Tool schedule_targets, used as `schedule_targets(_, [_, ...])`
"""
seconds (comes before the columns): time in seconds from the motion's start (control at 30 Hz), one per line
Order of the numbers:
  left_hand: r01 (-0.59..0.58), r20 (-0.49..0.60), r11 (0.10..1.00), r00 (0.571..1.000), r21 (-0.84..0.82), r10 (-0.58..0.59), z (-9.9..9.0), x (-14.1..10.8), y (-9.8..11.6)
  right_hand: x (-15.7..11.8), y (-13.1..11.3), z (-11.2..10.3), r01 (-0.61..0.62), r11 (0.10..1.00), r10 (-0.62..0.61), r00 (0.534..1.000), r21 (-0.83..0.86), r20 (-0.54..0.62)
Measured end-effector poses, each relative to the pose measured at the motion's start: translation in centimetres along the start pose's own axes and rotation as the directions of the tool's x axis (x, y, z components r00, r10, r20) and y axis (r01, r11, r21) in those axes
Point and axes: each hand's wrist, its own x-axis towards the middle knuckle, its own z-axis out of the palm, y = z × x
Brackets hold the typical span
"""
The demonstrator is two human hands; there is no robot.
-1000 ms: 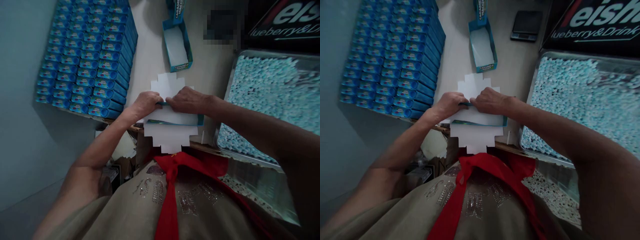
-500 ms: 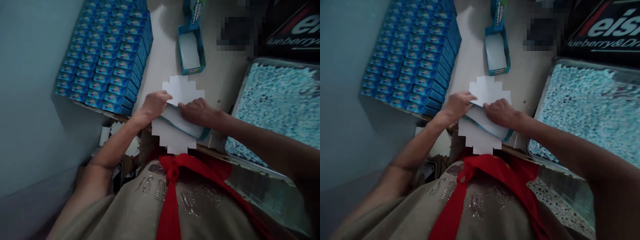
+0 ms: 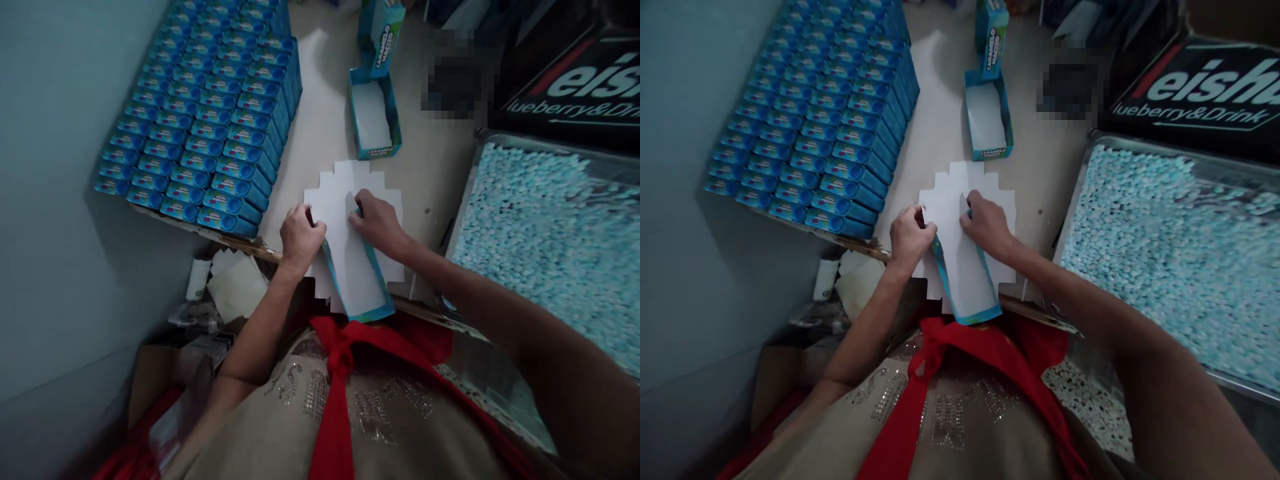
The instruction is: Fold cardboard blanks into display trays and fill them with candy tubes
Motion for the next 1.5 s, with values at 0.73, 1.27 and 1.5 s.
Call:
schedule_targets(0.73, [-0.222,-0.078,0.973,0.973,-0.061,0.218,0.4,-2.8,2.0,-4.5,-0.4,1.9,-0.158,0.984,0.149,0.983,-0.083,-0.111])
schedule_targets(1.27, [0.037,0.169,0.890,0.985,-0.454,0.045,1.3,-3.0,2.1,-5.5,2.6,2.8,0.071,0.975,-0.004,0.952,0.210,-0.305])
schedule_targets(1.5, [-0.126,-0.169,0.759,0.985,-0.638,0.022,4.4,-2.6,2.4,-4.2,3.0,4.2,0.017,0.852,0.250,0.866,0.524,-0.434])
